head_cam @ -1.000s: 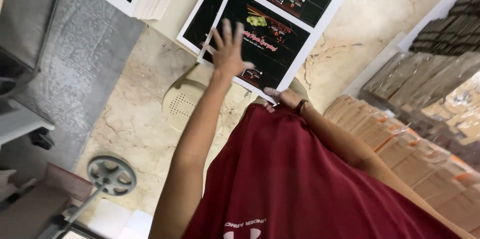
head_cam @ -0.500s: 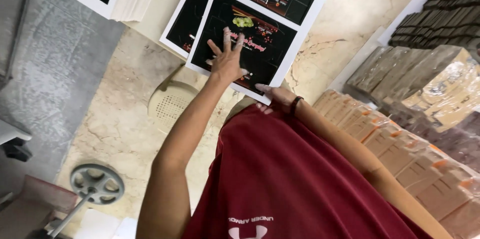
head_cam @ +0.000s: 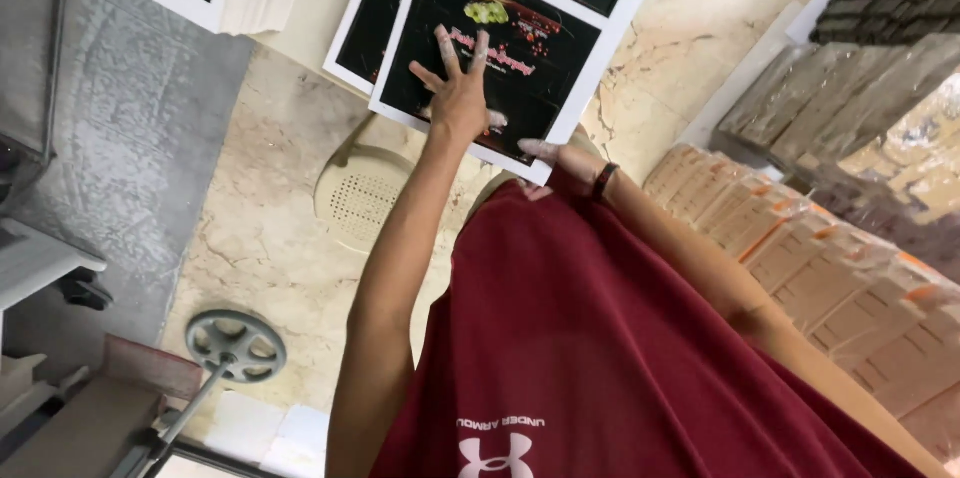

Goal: The person is organizing and moving printed cardboard sheets and assembled box components in a factory setting.

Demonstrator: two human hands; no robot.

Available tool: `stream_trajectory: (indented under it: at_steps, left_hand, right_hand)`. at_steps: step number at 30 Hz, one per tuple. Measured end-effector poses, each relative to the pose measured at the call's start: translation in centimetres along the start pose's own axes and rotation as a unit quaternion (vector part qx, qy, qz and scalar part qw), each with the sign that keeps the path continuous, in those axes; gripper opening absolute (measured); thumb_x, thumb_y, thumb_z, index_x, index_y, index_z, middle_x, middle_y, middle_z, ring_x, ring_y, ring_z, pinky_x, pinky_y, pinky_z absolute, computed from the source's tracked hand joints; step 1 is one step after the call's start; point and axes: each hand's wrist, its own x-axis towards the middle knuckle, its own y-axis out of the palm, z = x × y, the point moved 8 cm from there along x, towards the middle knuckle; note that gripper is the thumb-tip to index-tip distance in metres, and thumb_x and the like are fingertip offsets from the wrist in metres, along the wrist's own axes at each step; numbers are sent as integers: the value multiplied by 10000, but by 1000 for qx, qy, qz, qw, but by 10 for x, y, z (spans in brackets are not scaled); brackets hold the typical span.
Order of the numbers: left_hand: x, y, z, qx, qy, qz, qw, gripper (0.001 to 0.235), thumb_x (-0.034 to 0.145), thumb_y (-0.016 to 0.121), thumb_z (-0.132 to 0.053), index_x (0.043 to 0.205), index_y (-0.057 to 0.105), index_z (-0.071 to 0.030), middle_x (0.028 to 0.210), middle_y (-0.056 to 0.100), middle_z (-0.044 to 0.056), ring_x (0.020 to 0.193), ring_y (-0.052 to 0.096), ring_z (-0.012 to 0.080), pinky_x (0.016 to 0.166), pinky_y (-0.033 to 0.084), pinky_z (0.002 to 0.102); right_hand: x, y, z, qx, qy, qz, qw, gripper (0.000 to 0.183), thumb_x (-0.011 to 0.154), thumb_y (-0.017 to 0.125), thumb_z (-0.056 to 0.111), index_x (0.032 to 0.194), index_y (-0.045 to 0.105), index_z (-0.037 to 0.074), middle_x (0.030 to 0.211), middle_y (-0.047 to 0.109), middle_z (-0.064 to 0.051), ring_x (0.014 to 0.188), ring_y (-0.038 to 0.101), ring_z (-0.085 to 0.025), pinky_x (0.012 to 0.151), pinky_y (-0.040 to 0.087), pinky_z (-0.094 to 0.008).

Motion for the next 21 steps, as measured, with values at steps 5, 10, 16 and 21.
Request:
stream_trajectory:
  at_steps: [5, 10, 16, 21]
  left_hand:
    - [23, 8, -30, 48, 14, -45, 998, 1110, 959, 799, -557, 1687, 7, -286, 1643, -276, 166, 1482, -93, 636, 1059, 207, 881]
    - [33, 22, -67, -54, -65, -42, 996, 1397, 900, 910, -526, 1617, -237, -178, 1629, -398, 186, 1499, -192, 660, 982, 278, 891]
    - [40, 18, -69, -92, -68, -62, 992, 1321, 961, 875, -331, 1595, -273, -171, 1622, -413, 209, 1515, -127, 675, 953, 254, 925]
    - [40, 12, -73, -94, -80, -26, 992, 1411, 907, 919, -398, 1578, -307, -201, 1617, -441, 182, 1534, -140, 640, 980, 268, 905]
  right_hand:
    - [30, -84, 0, -110, 8, -154, 982, 478, 876, 702, 585, 808, 586, 127, 739, 552, -53, 658, 567, -195, 632, 519, -319]
    - [32, -74, 25, -142, -55, -92, 984, 483, 877, 789, 419, 671, 534, 64, 760, 717, -191, 722, 750, -269, 710, 665, -376]
    - [38, -64, 52, -383, -343, -160, 843, 744, 977, 765, 411, 507, 265, 124, 474, 241, 15, 498, 226, -92, 504, 218, -331]
    - [20, -60, 58, -259, -208, -112, 936, 652, 930, 774, 419, 548, 344, 113, 567, 414, -84, 541, 459, -204, 505, 394, -359]
